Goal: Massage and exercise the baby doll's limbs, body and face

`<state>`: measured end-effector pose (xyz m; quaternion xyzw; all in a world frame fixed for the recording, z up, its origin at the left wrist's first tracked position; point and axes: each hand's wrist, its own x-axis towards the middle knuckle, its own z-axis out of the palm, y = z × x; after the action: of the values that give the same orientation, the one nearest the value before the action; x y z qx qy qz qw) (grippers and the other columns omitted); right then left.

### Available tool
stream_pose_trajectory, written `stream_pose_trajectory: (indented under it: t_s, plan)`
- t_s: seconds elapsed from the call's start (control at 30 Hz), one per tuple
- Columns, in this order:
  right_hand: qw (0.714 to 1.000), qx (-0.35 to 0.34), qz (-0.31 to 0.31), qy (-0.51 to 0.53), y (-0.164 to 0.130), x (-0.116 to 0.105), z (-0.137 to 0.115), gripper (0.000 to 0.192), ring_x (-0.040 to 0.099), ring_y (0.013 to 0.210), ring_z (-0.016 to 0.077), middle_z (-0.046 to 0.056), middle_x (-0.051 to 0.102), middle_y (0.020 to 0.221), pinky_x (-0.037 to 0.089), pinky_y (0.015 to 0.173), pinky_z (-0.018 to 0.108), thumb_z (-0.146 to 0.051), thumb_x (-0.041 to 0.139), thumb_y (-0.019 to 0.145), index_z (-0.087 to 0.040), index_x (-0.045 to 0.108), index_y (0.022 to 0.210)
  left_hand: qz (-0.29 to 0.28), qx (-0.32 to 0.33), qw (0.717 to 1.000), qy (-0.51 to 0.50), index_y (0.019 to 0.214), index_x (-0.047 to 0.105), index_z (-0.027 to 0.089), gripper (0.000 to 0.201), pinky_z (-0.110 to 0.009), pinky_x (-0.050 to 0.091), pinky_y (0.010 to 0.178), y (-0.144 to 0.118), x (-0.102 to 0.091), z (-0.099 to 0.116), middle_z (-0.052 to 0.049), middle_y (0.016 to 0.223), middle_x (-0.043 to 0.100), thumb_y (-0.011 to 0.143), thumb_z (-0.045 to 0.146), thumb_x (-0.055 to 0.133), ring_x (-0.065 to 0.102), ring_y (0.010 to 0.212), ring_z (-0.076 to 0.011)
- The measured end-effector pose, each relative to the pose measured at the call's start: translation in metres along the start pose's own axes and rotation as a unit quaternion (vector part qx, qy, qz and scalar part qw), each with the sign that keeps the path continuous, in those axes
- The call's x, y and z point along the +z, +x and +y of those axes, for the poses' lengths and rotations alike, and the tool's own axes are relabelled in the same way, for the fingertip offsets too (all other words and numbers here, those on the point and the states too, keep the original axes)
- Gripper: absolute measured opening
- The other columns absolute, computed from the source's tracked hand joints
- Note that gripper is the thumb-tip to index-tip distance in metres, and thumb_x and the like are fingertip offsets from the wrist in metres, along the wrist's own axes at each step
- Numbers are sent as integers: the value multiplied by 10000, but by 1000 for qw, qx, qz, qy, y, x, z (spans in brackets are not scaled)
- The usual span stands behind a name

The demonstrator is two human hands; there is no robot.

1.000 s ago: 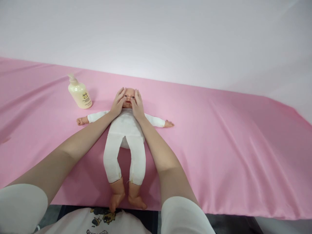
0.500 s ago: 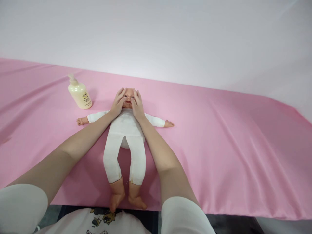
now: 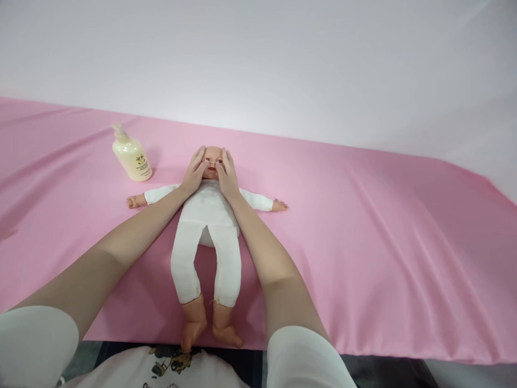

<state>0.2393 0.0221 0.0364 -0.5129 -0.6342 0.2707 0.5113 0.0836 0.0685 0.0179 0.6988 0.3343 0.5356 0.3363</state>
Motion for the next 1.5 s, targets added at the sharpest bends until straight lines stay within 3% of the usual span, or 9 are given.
stream_pose_trajectory:
  t_s: [0.1, 0.3, 0.57, 0.83, 1.03, 1.2, 1.37, 1.5]
  plan:
    - [1000, 2, 2, 3, 0, 0, 1, 907, 149, 1651, 186, 6, 205, 1742, 85, 1398, 428, -793, 367, 929, -247, 285, 1648, 3, -3, 1000, 1, 1555, 469, 240, 750, -457, 173, 1347, 1, 0, -1, -119, 1686, 373, 954, 688, 508, 296, 1599, -279]
    - [1000, -20, -22, 2, -1, -2, -3, 773, 98, 1661, 178, -47, 278, 1713, 104, 1399, 431, -775, 303, 967, -307, 472, 1559, -18, 17, 1000, -9, 1425, 620, 274, 598, -471, 182, 1344, -1, -2, 4, -86, 1681, 381, 978, 653, 497, 283, 1603, -291]
    - [999, 13, 9, 39, 2, 2, 6, 989, 127, 1658, 214, 4, 186, 1747, 62, 1398, 445, -830, 420, 891, -250, 228, 1669, -2, -12, 1000, -4, 1564, 459, 266, 719, -444, 157, 1348, 1, 0, -1, -88, 1699, 359, 966, 661, 515, 267, 1611, -276]
    - [999, -21, -7, 43, -1, -2, -2, 776, 135, 1653, 202, 8, 286, 1711, 107, 1397, 418, -735, 420, 950, -245, 493, 1548, -17, 9, 1000, -18, 1435, 619, 278, 605, -440, 185, 1340, 0, -3, 3, -74, 1679, 390, 963, 647, 531, 285, 1601, -283]
    - [998, -43, 3, 52, -3, -1, -4, 709, 192, 1635, 190, -10, 392, 1659, 83, 1400, 434, -724, 407, 962, -291, 513, 1513, -17, 12, 1000, -21, 1451, 602, 273, 643, -427, 178, 1341, -1, -3, 6, -77, 1681, 385, 964, 683, 508, 287, 1600, -276]
    - [997, -30, 14, 68, -1, -1, -1, 698, 208, 1630, 186, -4, 385, 1663, 106, 1399, 434, -724, 428, 947, -292, 529, 1486, -12, 13, 1000, -20, 1446, 605, 268, 654, -407, 180, 1345, -2, -2, 7, -68, 1684, 383, 973, 698, 467, 293, 1600, -264]
    - [994, -20, 29, 99, 0, 0, 3, 706, 265, 1610, 191, 16, 367, 1676, 154, 1391, 439, -690, 424, 947, -271, 481, 1512, -8, 3, 1000, -27, 1466, 581, 239, 676, -396, 217, 1341, -4, -4, 10, -76, 1674, 404, 1023, 671, 307, 304, 1599, -232]
    - [992, -13, 36, 119, -1, 1, 3, 731, 294, 1600, 197, 36, 369, 1676, 172, 1387, 423, -674, 425, 944, -241, 450, 1533, 7, -10, 998, -56, 1469, 565, 218, 663, -389, 234, 1338, -2, -2, 6, -85, 1656, 440, 1017, 652, 350, 342, 1584, -222]
